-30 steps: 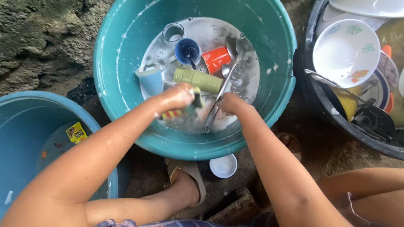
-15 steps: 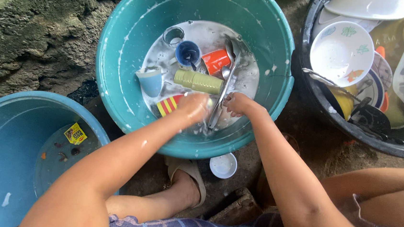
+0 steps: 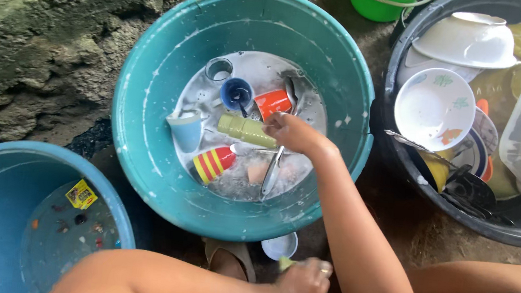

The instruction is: The person washes plates, spoons, and cups by hand in basins using a sponge and soapy water.

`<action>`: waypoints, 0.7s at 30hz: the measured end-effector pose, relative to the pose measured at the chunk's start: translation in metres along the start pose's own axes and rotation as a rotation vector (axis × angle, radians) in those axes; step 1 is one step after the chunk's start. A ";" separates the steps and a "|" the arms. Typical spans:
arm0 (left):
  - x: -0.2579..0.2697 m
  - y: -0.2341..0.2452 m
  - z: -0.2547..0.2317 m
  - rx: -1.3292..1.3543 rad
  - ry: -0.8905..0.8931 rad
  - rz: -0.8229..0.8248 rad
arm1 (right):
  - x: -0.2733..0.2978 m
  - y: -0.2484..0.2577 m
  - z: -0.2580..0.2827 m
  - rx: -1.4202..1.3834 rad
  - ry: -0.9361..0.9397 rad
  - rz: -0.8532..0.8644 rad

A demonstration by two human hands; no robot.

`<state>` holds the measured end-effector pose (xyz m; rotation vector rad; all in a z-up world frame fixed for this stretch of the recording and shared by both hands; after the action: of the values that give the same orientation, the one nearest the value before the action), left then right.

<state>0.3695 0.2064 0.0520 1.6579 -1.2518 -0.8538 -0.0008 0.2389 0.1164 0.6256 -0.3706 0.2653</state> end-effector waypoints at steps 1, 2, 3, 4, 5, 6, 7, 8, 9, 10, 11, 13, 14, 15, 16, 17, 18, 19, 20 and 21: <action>0.004 -0.027 0.015 -0.008 0.076 0.122 | 0.001 -0.002 0.000 0.012 -0.048 0.024; 0.010 -0.058 0.040 0.012 0.260 0.295 | 0.002 -0.002 0.002 0.011 -0.056 0.023; 0.021 -0.080 0.064 0.033 0.329 0.408 | 0.001 -0.005 0.004 0.029 -0.057 0.040; 0.031 -0.093 0.082 0.074 0.320 0.443 | 0.000 -0.008 0.004 0.048 -0.058 0.058; 0.040 -0.098 0.096 0.099 0.282 0.440 | -0.001 -0.011 0.003 0.043 -0.059 0.066; 0.048 -0.101 0.109 0.123 0.262 0.449 | -0.001 -0.014 0.002 0.045 -0.059 0.078; 0.053 -0.100 0.112 0.130 0.253 0.448 | -0.004 -0.017 0.002 0.049 -0.055 0.085; 0.056 -0.100 0.113 0.135 0.249 0.450 | -0.006 -0.022 0.002 0.045 -0.052 0.090; 0.060 -0.103 0.115 0.144 0.238 0.448 | -0.005 -0.025 0.000 0.043 -0.057 0.089; 0.062 -0.104 0.117 0.149 0.234 0.447 | -0.004 -0.028 -0.003 0.042 -0.062 0.089; 0.060 -0.109 0.112 0.149 0.230 0.448 | -0.004 -0.029 -0.005 0.044 -0.065 0.093; 0.059 -0.122 0.108 0.143 0.211 0.463 | -0.004 -0.033 -0.001 0.086 -0.019 0.071; 0.059 -0.129 0.108 0.123 0.210 0.469 | -0.005 -0.036 0.000 0.085 -0.018 0.074; 0.056 -0.138 0.107 0.097 0.205 0.476 | -0.006 -0.039 -0.002 0.065 -0.041 0.096; 0.052 -0.147 0.105 0.068 0.200 0.476 | -0.007 -0.043 -0.004 0.045 -0.065 0.118; 0.048 -0.155 0.108 0.036 0.194 0.470 | -0.009 -0.044 -0.004 0.047 -0.060 0.118; 0.044 -0.163 0.110 -0.002 0.188 0.463 | -0.012 -0.045 -0.010 0.070 -0.096 0.107; 0.040 -0.169 0.109 -0.032 0.184 0.450 | -0.015 -0.047 -0.016 0.094 -0.132 0.098; 0.036 -0.175 0.114 -0.060 0.180 0.436 | -0.018 -0.050 -0.021 0.096 -0.127 0.099; 0.030 -0.182 0.119 -0.090 0.176 0.416 | -0.022 -0.045 -0.029 0.156 -0.142 0.019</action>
<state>0.3393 0.1717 -0.1624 1.3044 -1.3484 -0.4905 0.0021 0.2190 0.0625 0.7973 -0.4958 0.2701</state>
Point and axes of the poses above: each hand's wrist, its own x-axis away from the middle knuckle, its own y-axis out of the back of the hand, z = x × y, the point moved 9 cm from there along -x, towards the middle knuckle, and after that the axes turned 5 degrees about -y, right-handed, at the moved point
